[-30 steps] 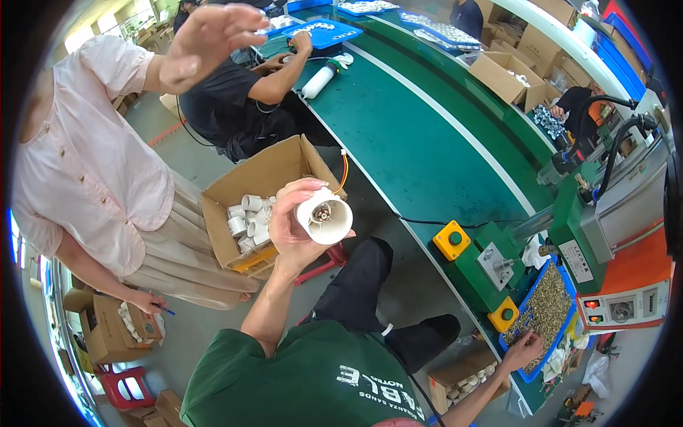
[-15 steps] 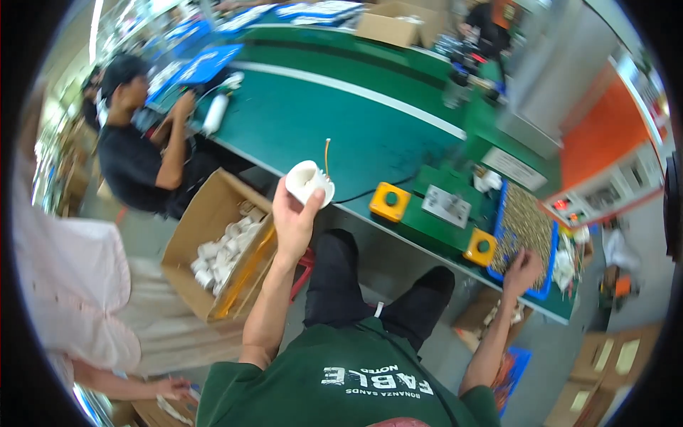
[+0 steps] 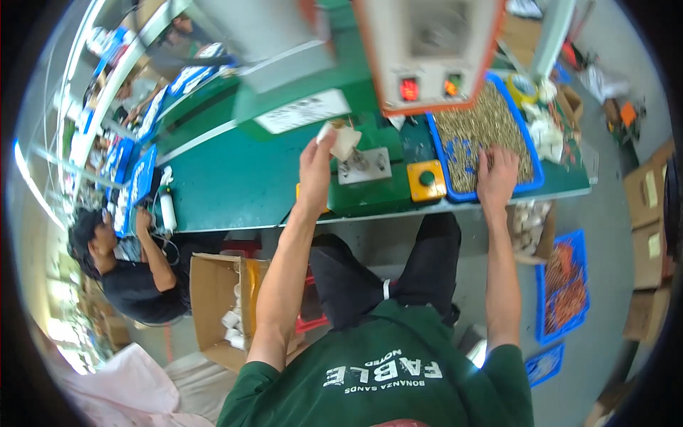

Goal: The person assembles small electronic components by inserting metal pins into them, then pressing the components with a pneumatic press.

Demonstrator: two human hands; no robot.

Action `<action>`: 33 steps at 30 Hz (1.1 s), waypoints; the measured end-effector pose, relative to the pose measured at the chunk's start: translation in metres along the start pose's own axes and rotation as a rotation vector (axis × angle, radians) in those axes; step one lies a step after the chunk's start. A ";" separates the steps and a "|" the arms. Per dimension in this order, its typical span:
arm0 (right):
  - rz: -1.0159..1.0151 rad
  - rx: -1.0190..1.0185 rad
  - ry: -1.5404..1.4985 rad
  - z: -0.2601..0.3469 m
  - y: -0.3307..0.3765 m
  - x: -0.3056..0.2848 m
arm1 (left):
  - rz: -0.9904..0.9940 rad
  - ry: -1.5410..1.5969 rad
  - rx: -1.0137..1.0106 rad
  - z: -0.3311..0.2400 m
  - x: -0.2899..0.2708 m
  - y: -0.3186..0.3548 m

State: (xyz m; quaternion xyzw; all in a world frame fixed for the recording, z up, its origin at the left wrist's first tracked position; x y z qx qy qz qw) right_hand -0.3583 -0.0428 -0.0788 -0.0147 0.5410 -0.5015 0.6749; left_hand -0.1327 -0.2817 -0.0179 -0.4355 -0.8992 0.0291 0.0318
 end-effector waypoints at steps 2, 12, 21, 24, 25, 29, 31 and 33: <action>-0.026 -0.001 0.012 -0.004 0.000 0.000 | -0.014 0.000 -0.004 0.000 0.005 -0.002; -0.084 -0.011 -0.016 -0.012 0.001 -0.002 | 0.045 0.058 -0.044 -0.012 0.012 -0.010; -0.049 0.052 -0.086 -0.003 0.006 -0.020 | 0.023 -0.075 -0.049 -0.017 0.011 -0.005; -0.042 0.049 -0.074 -0.004 0.008 -0.019 | 0.008 -0.114 -0.031 -0.017 0.014 -0.004; -0.057 0.037 -0.073 -0.004 0.008 -0.020 | 0.009 -0.121 -0.040 -0.017 0.014 -0.003; -0.033 0.089 -0.073 -0.005 0.008 -0.019 | 0.025 -0.121 -0.023 -0.020 0.014 -0.005; -0.044 0.084 -0.079 -0.007 0.007 -0.017 | 0.031 -0.121 -0.028 -0.021 0.013 -0.006; -0.036 0.090 -0.100 -0.005 0.007 -0.018 | 0.014 -0.140 -0.004 -0.023 0.011 -0.005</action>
Point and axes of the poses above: each hand's wrist, its own y-axis away from the middle knuckle, its own x-axis out of the palm, z = x × y, the point moved 4 cm from there along -y, towards the middle knuckle, and after that the axes turned 14 degrees about z, right-handed, at the moved point
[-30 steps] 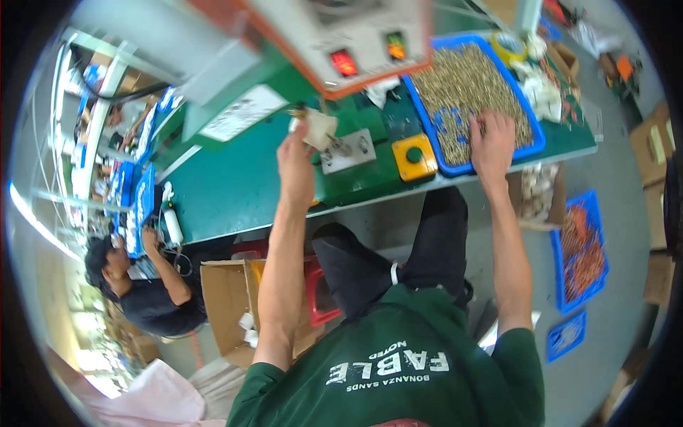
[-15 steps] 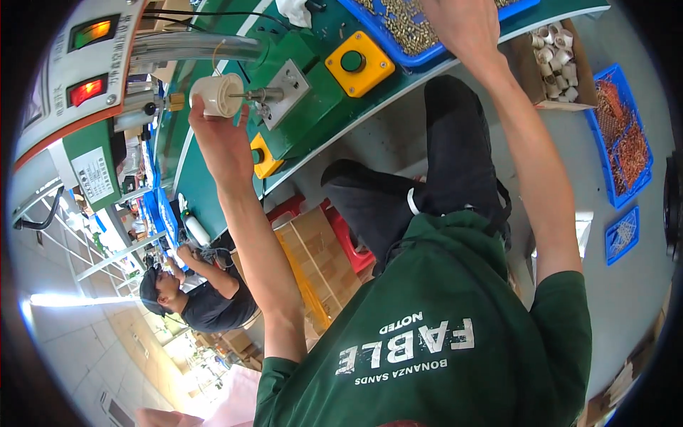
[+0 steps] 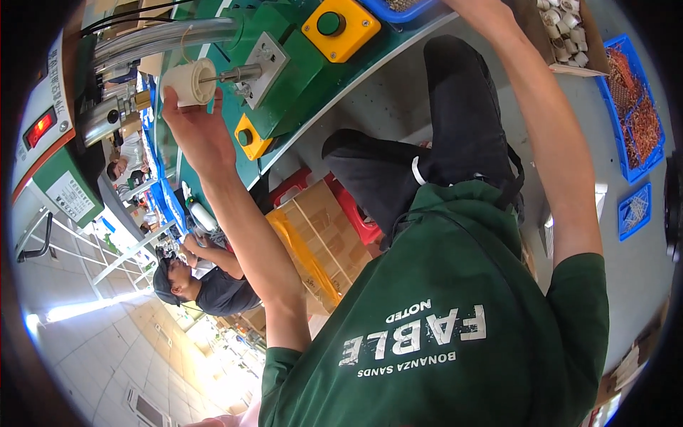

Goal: The person assembles small electronic components by inserting metal pins into them, then pressing the components with a pneumatic press.

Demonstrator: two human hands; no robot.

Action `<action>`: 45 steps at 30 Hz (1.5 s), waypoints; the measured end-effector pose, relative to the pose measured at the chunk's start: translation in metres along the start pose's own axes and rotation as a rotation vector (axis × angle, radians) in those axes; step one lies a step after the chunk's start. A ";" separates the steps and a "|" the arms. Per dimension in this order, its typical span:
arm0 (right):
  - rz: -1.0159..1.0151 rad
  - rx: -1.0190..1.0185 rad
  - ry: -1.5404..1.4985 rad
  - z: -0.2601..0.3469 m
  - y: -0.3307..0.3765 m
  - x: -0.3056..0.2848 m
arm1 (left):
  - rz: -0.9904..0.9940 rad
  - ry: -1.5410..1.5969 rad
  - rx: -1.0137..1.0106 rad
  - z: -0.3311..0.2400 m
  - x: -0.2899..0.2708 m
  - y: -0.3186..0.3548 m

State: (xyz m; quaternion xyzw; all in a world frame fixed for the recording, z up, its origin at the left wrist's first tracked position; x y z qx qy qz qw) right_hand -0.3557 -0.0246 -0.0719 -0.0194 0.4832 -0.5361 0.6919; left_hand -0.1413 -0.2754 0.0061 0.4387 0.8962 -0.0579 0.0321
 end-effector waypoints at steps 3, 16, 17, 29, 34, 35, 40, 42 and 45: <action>-0.028 -0.036 -0.002 -0.004 0.000 0.002 | 0.009 -0.042 0.034 -0.001 0.000 0.000; 0.081 0.036 -0.074 0.011 -0.003 -0.005 | 0.110 -0.601 0.400 0.009 -0.009 0.007; 0.038 -0.010 -0.014 0.002 -0.003 0.003 | 0.111 -0.578 0.404 0.009 -0.004 0.008; 0.068 -0.003 -0.030 0.004 -0.003 0.015 | -0.161 -0.915 0.420 0.014 -0.012 0.054; 0.087 0.026 -0.058 0.003 0.002 0.013 | -0.333 -1.010 0.452 0.017 0.007 0.093; 0.099 0.036 -0.050 0.002 0.002 0.014 | -0.285 -0.962 0.401 0.015 0.016 0.098; 0.113 0.064 -0.038 -0.013 -0.001 0.016 | -0.061 -0.757 0.120 -0.022 0.059 0.085; 0.121 0.053 -0.039 -0.012 -0.006 0.018 | -0.083 -0.855 0.109 -0.031 0.059 0.073; 0.115 0.014 -0.037 -0.011 -0.010 0.030 | -0.136 -1.000 0.130 -0.035 0.049 0.066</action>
Point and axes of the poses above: each hand's wrist, its own y-axis away from the middle knuckle, its own x-axis out of the palm, z = x × y, the point moved 4 cm from there along -y, towards the middle knuckle, and after that the axes turned 14 degrees about z, right-handed, at the moved point
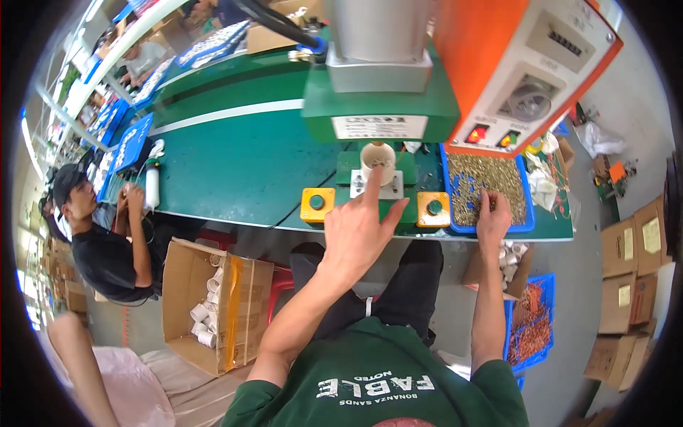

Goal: The person assembles small electronic components by inserting metal pins into them, then pressing the components with a pneumatic press.

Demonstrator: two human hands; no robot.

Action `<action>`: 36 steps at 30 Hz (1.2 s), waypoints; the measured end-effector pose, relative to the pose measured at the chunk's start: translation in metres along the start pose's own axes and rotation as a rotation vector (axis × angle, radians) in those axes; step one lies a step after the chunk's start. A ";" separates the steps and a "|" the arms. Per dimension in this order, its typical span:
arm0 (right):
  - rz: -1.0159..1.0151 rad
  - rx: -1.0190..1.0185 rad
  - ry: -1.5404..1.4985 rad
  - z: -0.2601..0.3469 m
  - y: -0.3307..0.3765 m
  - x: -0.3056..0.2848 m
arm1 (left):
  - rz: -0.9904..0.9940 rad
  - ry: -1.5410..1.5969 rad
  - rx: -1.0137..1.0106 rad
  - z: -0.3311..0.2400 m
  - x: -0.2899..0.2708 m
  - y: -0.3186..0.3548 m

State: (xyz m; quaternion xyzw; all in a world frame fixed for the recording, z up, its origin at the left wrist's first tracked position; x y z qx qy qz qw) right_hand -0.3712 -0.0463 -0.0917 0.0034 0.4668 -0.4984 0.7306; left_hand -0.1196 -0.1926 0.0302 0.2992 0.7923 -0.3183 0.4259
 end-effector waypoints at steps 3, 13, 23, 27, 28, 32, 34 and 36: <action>0.055 -0.086 -0.004 -0.009 -0.001 0.027 | -0.049 -0.076 -0.041 0.014 -0.010 0.011; -0.161 -0.203 0.258 0.016 0.017 -0.014 | 0.048 -0.034 -0.016 0.005 0.020 0.005; -0.073 -0.218 0.105 0.017 0.011 -0.023 | 0.110 -0.075 -0.014 -0.004 0.034 0.000; -0.049 -0.206 0.077 0.025 0.010 -0.023 | 0.082 -0.071 -0.059 -0.010 0.023 0.004; -0.043 -0.204 0.067 0.023 0.010 -0.021 | 0.066 -0.096 -0.054 -0.006 0.024 0.003; -0.014 -0.210 0.015 0.014 0.005 -0.009 | 0.058 -0.120 -0.040 -0.004 0.035 0.002; 0.005 -0.213 -0.020 -0.014 0.002 0.000 | 0.121 -0.061 -0.057 -0.011 0.024 0.004; 0.028 -0.220 -0.053 -0.029 0.001 0.007 | 0.134 -0.065 -0.060 -0.007 0.029 0.005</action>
Point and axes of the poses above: each hand's wrist, its own y-axis away from the middle knuckle, its own x-axis out of the palm, z = x × y, the point moved 4 cm from there along -y, towards the middle knuckle, and after that the axes turned 14 degrees about z, right-handed, at the moved point
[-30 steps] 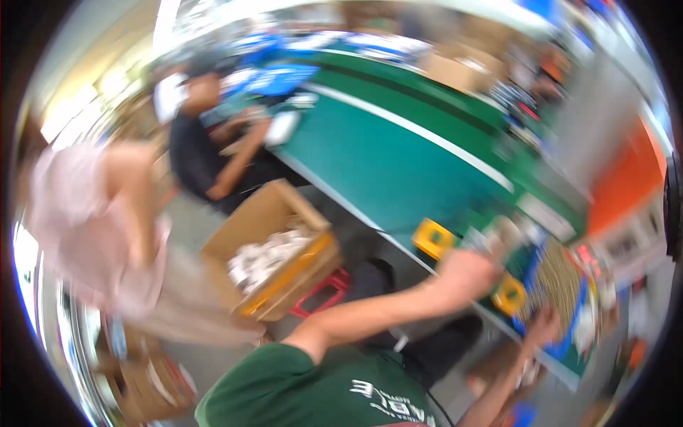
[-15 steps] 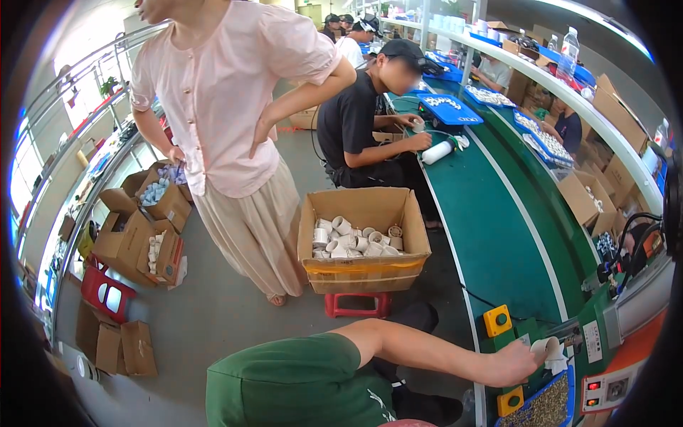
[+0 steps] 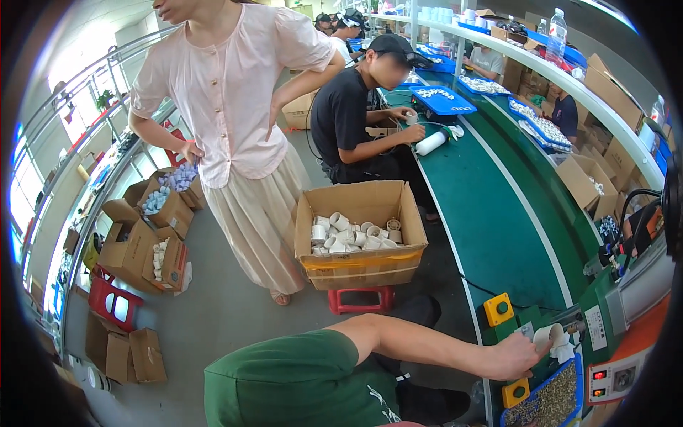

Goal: The person assembles small electronic components by inserting metal pins into them, then pressing the components with a pneumatic press.

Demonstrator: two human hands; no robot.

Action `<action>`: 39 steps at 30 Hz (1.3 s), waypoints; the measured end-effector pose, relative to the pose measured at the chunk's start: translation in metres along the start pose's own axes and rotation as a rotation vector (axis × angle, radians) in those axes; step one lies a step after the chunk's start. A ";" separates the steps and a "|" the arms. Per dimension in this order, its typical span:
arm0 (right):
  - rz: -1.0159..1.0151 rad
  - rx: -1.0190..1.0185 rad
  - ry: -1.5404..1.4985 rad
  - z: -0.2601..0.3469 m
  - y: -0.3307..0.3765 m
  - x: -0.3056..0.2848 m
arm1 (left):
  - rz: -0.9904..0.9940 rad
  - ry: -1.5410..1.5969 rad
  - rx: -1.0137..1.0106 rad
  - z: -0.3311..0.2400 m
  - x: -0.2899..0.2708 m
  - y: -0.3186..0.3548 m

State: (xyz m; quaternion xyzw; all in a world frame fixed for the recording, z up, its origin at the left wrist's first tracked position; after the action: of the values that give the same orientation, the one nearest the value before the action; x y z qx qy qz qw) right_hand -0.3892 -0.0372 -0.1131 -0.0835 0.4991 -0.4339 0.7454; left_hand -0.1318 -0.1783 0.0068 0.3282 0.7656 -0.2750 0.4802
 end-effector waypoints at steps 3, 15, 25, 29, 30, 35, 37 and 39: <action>0.019 -0.003 -0.035 -0.019 0.004 0.008 | 0.020 0.041 0.004 0.000 0.000 0.001; 0.073 0.187 -0.289 0.000 -0.004 0.018 | -0.028 -0.049 -0.068 0.022 -0.016 0.011; 0.149 0.300 -0.335 0.003 0.006 -0.012 | -0.065 0.051 0.054 0.012 -0.009 0.007; 0.172 0.348 -0.399 0.003 0.004 -0.011 | -0.054 0.053 0.061 0.013 -0.011 0.005; 0.176 0.385 -0.443 0.003 0.003 -0.010 | -0.067 0.062 0.054 0.013 -0.010 0.005; 0.181 0.328 -0.550 0.023 -0.010 -0.009 | -0.083 0.053 0.070 0.012 -0.008 0.006; 0.245 0.321 -0.601 0.046 -0.021 -0.009 | -0.106 0.059 0.092 0.011 -0.009 0.008; 0.281 0.252 -0.623 0.071 -0.033 -0.011 | -0.112 0.062 0.088 0.011 -0.008 0.010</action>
State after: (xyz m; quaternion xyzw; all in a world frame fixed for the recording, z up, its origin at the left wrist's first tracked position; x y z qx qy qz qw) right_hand -0.3510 -0.0717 -0.0527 -0.0498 0.1973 -0.3392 0.9185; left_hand -0.1157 -0.1823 0.0089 0.3139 0.7844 -0.3247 0.4252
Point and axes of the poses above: each hand's wrist, its own y-axis away from the middle knuckle, its own x-axis out of the palm, z = x × y, the point moved 4 cm from there along -y, towards the middle knuckle, and after that the axes turned 14 degrees about z, right-handed, at the moved point
